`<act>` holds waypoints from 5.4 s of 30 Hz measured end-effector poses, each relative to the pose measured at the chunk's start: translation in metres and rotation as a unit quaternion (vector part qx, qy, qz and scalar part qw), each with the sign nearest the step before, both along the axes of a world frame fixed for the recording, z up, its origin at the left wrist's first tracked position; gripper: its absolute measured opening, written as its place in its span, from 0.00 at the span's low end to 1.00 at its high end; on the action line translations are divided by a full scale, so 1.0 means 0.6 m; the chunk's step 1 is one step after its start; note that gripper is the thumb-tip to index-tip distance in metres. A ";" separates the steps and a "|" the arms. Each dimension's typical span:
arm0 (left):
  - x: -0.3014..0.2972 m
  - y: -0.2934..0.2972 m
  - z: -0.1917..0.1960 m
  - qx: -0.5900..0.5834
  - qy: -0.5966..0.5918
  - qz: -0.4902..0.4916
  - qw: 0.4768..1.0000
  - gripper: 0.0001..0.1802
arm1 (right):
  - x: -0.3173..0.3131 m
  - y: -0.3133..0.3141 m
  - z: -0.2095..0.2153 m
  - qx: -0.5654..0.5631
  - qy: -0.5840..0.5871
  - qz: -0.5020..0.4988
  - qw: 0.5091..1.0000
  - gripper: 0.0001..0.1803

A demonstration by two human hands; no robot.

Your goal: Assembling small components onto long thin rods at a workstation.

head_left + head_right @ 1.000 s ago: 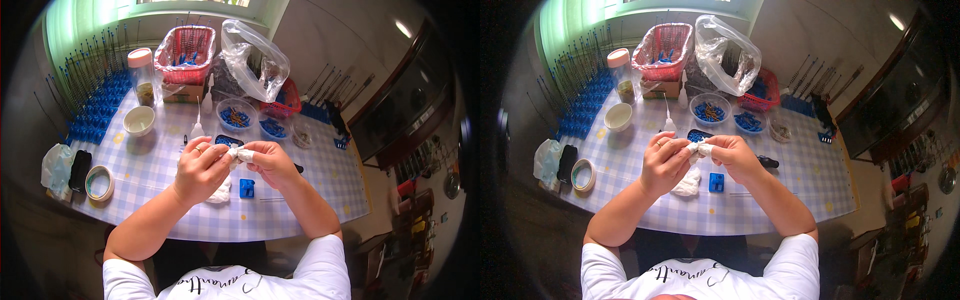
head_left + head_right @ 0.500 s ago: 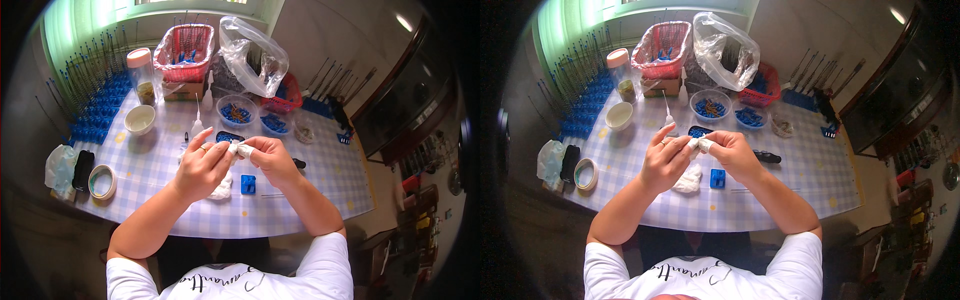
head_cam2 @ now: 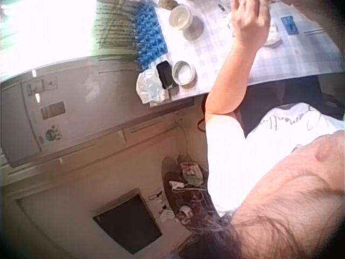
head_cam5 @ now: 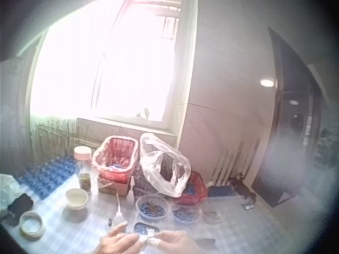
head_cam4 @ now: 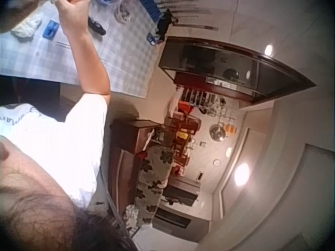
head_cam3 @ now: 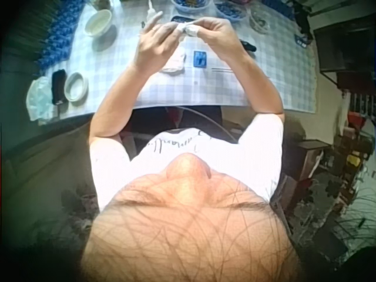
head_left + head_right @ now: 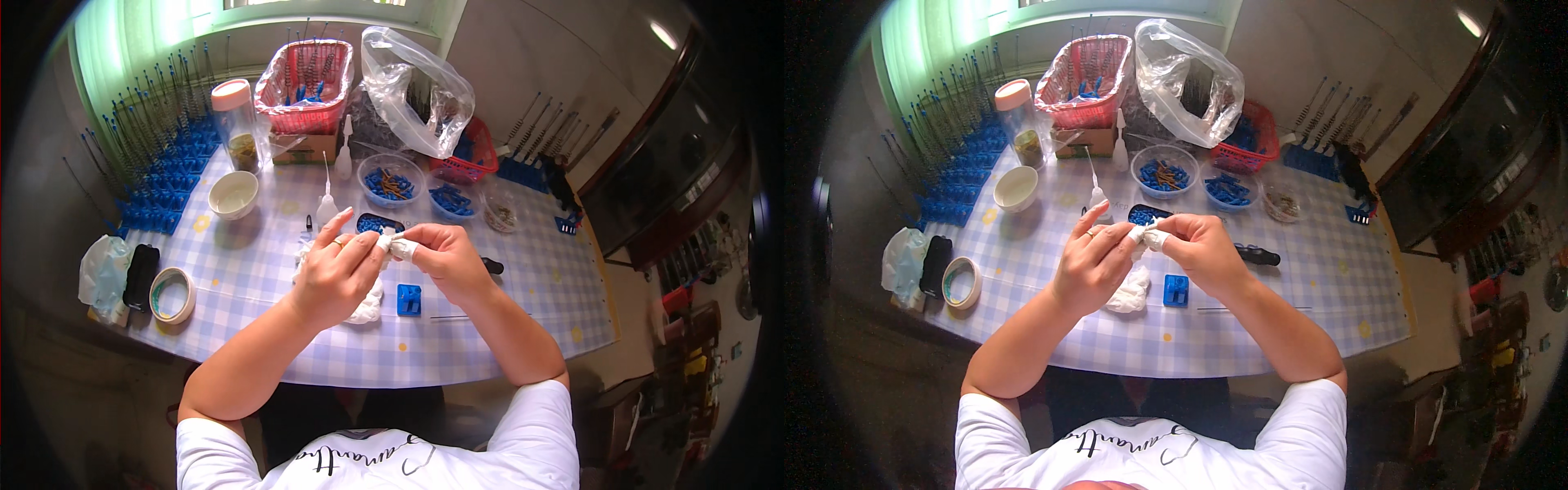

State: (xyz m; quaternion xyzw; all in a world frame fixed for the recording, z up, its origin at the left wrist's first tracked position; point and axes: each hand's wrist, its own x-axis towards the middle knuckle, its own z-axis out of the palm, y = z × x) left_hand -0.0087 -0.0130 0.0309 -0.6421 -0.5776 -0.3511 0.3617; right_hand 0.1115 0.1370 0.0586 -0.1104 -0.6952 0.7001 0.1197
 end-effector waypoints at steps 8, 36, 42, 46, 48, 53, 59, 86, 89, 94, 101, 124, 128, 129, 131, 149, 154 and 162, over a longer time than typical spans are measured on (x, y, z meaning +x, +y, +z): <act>0.002 -0.001 -0.004 -0.010 -0.006 0.009 1.000 0.13 | -0.004 0.001 -0.012 -0.006 0.018 -0.002 1.000 0.10; -0.120 -0.054 -0.031 -0.008 -0.627 -0.118 0.770 0.05 | -0.100 -0.014 0.022 0.430 -0.143 0.147 0.879 0.13; -0.126 -0.060 -0.031 0.009 -0.627 -0.129 0.769 0.05 | -0.150 -0.035 -0.008 0.433 -0.194 0.157 0.866 0.15; -0.127 -0.059 -0.033 0.007 -0.621 -0.125 0.774 0.07 | -0.157 -0.044 -0.013 0.415 -0.231 0.167 0.864 0.13; -0.124 -0.059 -0.030 0.014 -0.626 -0.132 0.768 0.09 | -0.160 -0.048 -0.013 0.408 -0.246 0.166 0.863 0.12; -0.122 -0.058 -0.027 0.019 -0.599 -0.121 0.791 0.09 | -0.155 -0.047 -0.013 0.393 -0.263 0.174 0.864 0.11; -0.123 -0.062 -0.024 0.014 -0.605 -0.123 0.787 0.05 | -0.143 -0.045 -0.014 0.339 -0.235 0.172 0.895 0.08; -0.089 -0.043 -0.041 -0.060 -0.567 -0.137 0.810 0.06 | -0.078 0.016 0.051 0.731 0.172 0.000 0.661 0.05; -0.091 -0.045 -0.041 -0.057 -0.552 -0.127 0.822 0.06 | -0.084 0.012 0.053 0.760 0.167 0.008 0.628 0.05; -0.090 -0.045 -0.036 -0.059 -0.551 -0.117 0.824 0.07 | -0.087 0.014 0.053 0.772 0.177 0.003 0.611 0.05; -0.088 -0.045 -0.035 -0.067 -0.530 -0.101 0.839 0.06 | -0.088 0.010 0.059 0.787 0.176 0.005 0.591 0.04; -0.082 -0.048 -0.029 -0.063 -0.551 -0.090 0.827 0.07 | -0.084 -0.002 0.077 0.832 0.162 0.018 0.530 0.09; -0.082 -0.047 -0.030 -0.061 -0.554 -0.097 0.825 0.07 | -0.086 -0.002 0.079 0.834 0.177 0.015 0.522 0.04; -0.082 -0.047 -0.029 -0.060 -0.555 -0.099 0.824 0.07 | -0.086 -0.003 0.079 0.834 0.177 0.015 0.522 0.04; -0.082 -0.047 -0.029 -0.060 -0.549 -0.098 0.828 0.07 | -0.086 -0.004 0.081 0.839 0.182 0.010 0.512 0.04; -0.083 -0.047 -0.030 -0.059 -0.528 -0.092 0.842 0.07 | -0.088 -0.010 0.092 0.861 0.199 0.017 0.468 0.02; -0.083 -0.047 -0.029 -0.057 -0.525 -0.090 0.845 0.07 | -0.089 -0.011 0.094 0.864 0.197 0.019 0.464 0.02; -0.082 -0.048 -0.028 -0.063 -0.525 -0.085 0.845 0.07 | -0.089 -0.013 0.096 0.866 0.198 0.019 0.458 0.03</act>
